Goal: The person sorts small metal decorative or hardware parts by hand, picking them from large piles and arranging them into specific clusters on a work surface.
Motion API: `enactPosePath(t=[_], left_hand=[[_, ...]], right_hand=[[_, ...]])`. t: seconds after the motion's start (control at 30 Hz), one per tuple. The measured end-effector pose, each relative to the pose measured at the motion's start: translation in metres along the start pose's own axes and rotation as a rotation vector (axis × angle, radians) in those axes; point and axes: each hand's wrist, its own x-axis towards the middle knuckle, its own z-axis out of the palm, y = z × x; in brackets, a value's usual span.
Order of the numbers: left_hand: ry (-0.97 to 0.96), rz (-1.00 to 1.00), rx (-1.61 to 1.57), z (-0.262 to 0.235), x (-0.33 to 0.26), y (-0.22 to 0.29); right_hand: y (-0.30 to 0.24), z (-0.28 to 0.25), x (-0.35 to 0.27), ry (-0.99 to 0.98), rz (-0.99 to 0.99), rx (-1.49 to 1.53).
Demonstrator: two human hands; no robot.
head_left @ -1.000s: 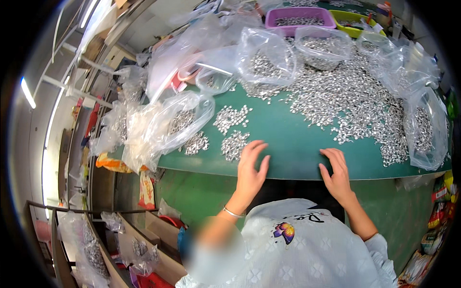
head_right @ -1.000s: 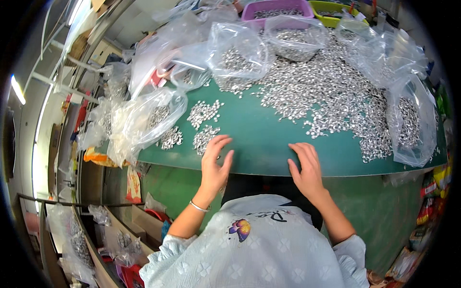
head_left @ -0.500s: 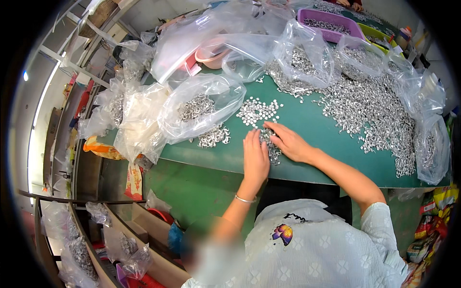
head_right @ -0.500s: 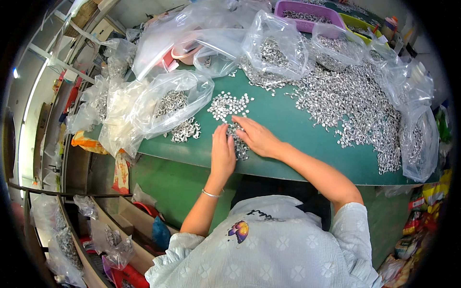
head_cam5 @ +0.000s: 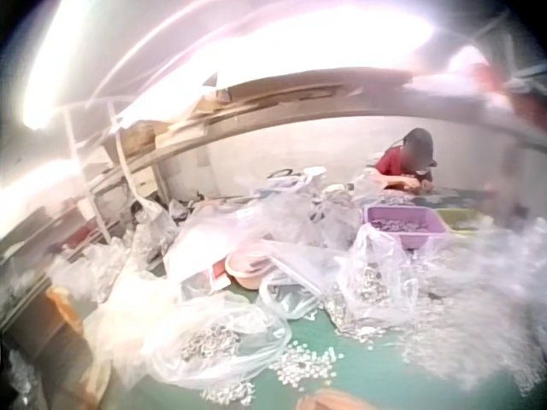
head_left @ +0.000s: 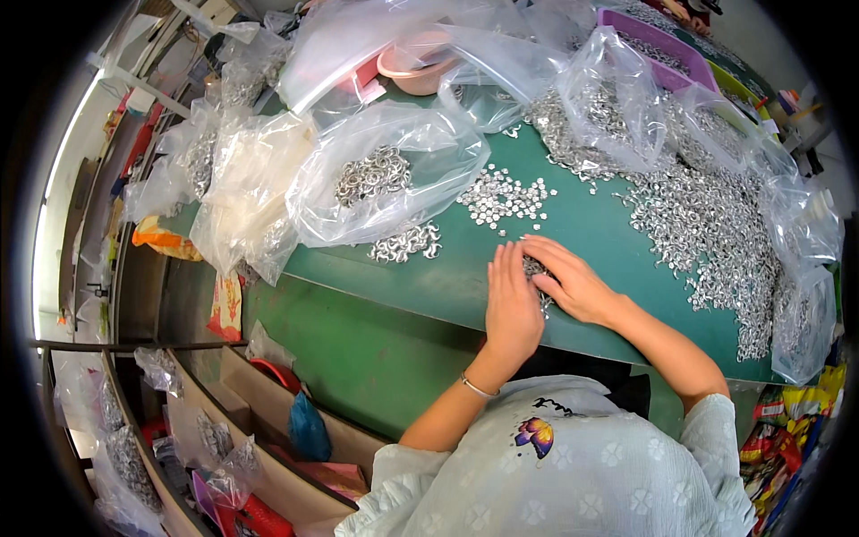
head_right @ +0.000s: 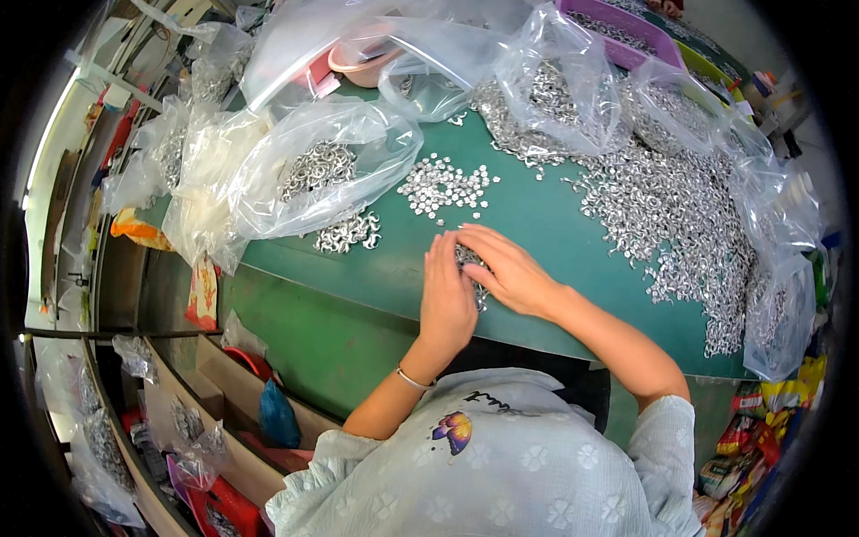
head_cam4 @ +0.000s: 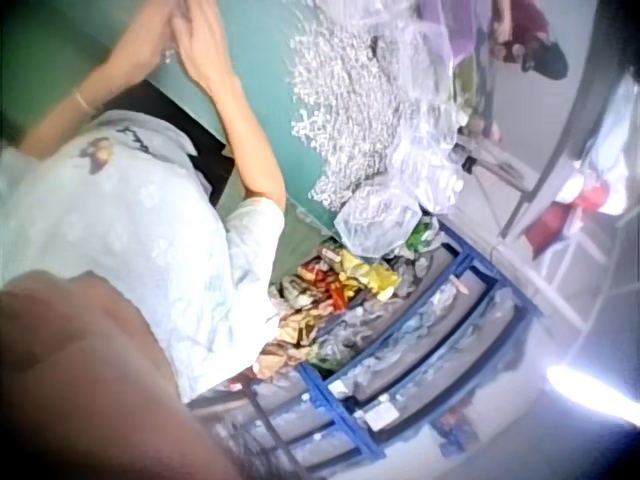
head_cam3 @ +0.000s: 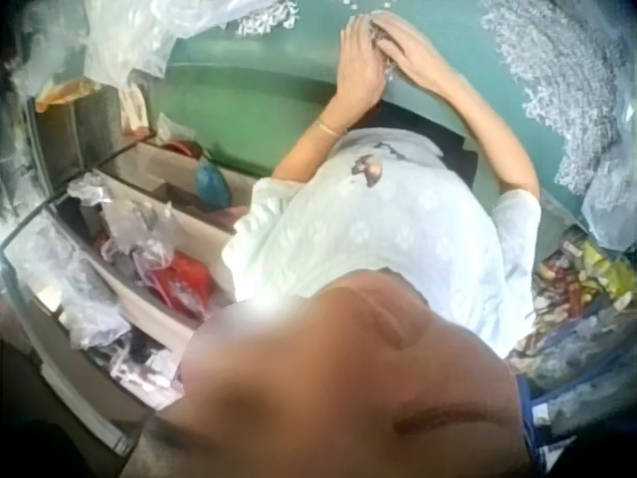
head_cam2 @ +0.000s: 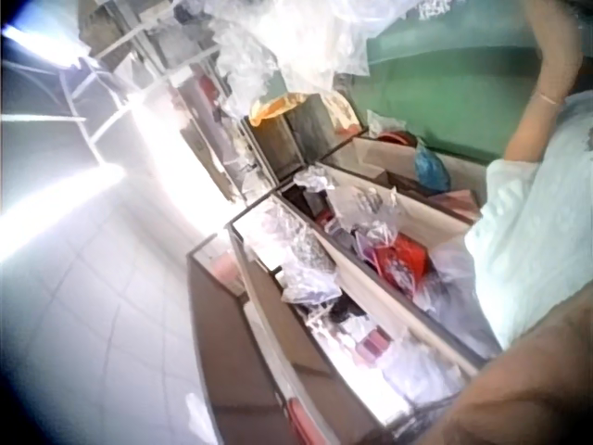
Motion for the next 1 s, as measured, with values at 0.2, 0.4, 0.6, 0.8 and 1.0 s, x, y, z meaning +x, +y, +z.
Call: enactPosePath(t=[0.2, 0.4, 0.6, 0.8, 1.0], left_hand=[[0.02, -0.004, -0.067, 0.018, -0.008, 0.019], [0.397, -0.009, -0.728, 0.012, -0.037, 0.02], [-0.817, -0.788, -1.507, -0.011, -0.101, -0.033], [-0.917, -1.089, -2.136, 0.006, -0.069, -0.036], [-1.07, -1.21, -2.262, 0.006, -0.049, -0.028]], right_hand=[[-0.001, -0.01, -0.018, 0.093, 0.088, 0.046], [0.006, -0.017, -0.013, -0.026, 0.025, 0.017], [0.007, -0.02, -0.011, -0.065, -0.033, 0.002], [0.003, -0.019, -0.011, -0.231, -0.149, -0.062], [-0.007, -0.014, -0.018, -0.145, -0.143, -0.075]])
